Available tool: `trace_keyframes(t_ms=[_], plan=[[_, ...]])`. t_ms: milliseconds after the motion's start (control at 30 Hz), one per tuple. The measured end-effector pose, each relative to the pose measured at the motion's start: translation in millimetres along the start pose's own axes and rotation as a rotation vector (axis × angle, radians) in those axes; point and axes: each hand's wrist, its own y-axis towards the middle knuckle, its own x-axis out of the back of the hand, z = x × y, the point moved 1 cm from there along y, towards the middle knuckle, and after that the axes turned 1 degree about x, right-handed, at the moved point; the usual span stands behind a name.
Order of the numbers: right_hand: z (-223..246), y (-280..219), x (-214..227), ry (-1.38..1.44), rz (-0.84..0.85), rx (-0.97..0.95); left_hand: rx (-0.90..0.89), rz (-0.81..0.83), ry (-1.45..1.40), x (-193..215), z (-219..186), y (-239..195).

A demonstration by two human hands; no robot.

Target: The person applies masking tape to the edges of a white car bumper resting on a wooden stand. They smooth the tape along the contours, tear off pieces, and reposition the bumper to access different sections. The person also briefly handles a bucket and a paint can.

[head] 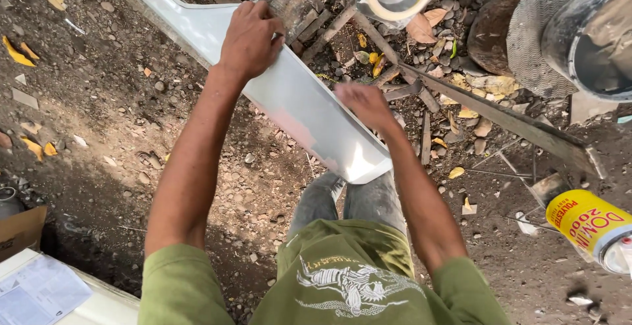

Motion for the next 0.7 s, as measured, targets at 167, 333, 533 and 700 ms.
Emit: trace_keyframes(t_ms=[167, 333, 533, 700], plan=[[50, 92, -54, 0.159, -0.107, -0.173, 0.175, -0.177, -0.011, -41, 17, -17], [45, 109, -72, 0.334, -0.129, -0.141, 0.243, -0.401, 0.064, -59, 18, -35], [59, 81, -66, 0.222, -0.106, -0.109, 0.309, -0.346, -0.046, -48, 9, -39], [29, 39, -45, 0.168, -0.091, -0.144, 0.267, -0.376, 0.022, -69, 17, -35]])
